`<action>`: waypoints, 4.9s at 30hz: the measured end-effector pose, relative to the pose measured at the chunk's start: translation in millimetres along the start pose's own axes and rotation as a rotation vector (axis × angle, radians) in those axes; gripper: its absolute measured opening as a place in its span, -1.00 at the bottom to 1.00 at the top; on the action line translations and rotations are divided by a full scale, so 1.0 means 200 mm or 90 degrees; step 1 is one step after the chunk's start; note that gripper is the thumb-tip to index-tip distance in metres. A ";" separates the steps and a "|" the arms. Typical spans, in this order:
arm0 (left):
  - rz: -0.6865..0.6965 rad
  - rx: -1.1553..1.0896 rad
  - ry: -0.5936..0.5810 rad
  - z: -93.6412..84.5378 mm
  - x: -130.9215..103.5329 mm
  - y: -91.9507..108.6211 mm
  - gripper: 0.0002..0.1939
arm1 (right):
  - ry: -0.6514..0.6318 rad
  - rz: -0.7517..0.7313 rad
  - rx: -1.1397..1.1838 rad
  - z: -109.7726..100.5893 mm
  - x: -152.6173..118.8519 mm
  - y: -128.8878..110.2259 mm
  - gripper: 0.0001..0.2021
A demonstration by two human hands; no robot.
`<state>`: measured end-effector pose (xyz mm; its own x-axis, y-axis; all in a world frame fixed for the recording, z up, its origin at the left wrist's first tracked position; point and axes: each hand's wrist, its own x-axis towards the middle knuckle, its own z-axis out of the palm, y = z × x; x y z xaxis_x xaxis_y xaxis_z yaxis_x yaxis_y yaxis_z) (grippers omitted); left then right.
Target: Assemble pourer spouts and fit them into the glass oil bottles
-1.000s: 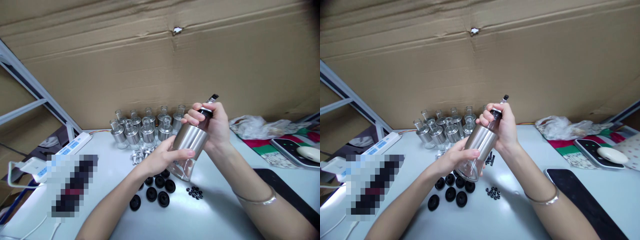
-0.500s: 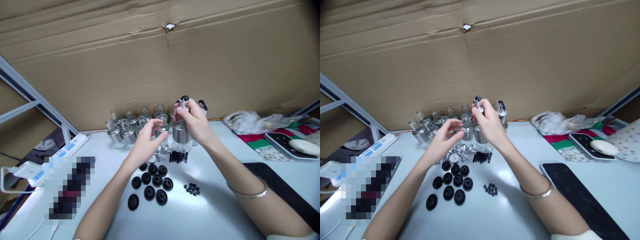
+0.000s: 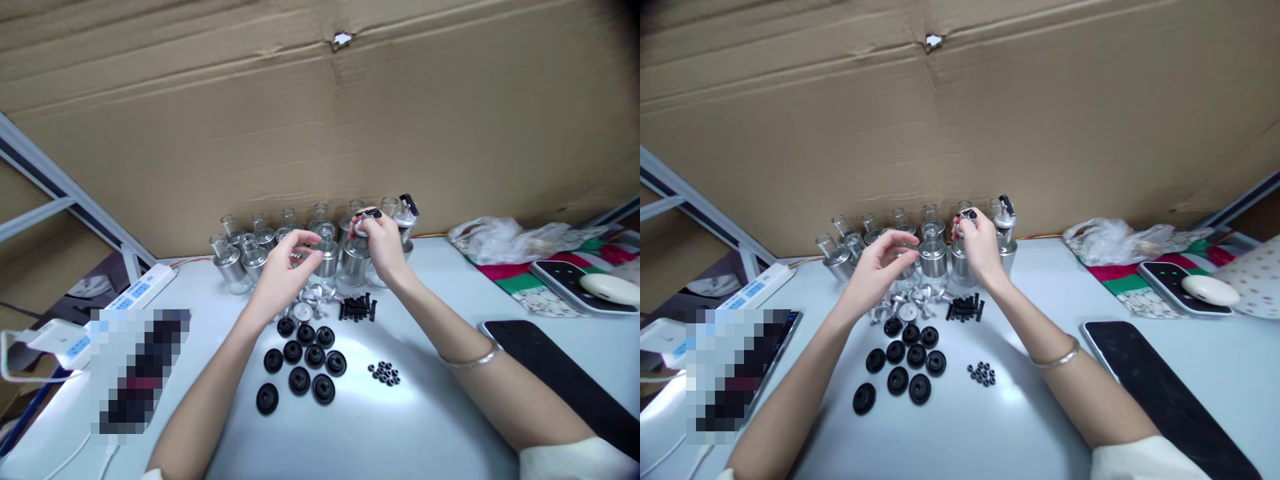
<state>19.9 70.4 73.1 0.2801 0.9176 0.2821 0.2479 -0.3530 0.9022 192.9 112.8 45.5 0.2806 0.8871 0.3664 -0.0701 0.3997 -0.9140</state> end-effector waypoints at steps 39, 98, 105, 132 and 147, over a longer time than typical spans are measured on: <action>0.118 0.263 0.106 -0.04 -0.38 -0.31 -0.79 | -0.649 -0.047 -0.531 0.15 -0.29 -0.04 -0.90; 0.370 0.532 -0.080 0.03 -0.45 -0.25 -0.82 | -0.513 -0.175 -0.506 -0.30 -0.51 -0.13 -0.92; 0.397 0.516 -0.066 0.03 -0.44 -0.25 -0.85 | -0.689 -0.004 -0.566 -0.36 -0.51 -0.08 -0.90; 0.410 0.533 -0.066 0.02 -0.44 -0.24 -0.84 | -0.593 -0.052 -0.622 -0.37 -0.49 -0.04 -0.80; 0.407 0.521 -0.092 0.02 -0.44 -0.24 -0.86 | -0.602 0.095 -0.649 -0.40 -0.53 0.02 -0.98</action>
<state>-12.4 6.5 2.7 0.6749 0.5051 0.5379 0.5511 -0.8298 0.0879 240.0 2.1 -10.2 -0.4408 0.8865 -0.1406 0.7915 0.3101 -0.5267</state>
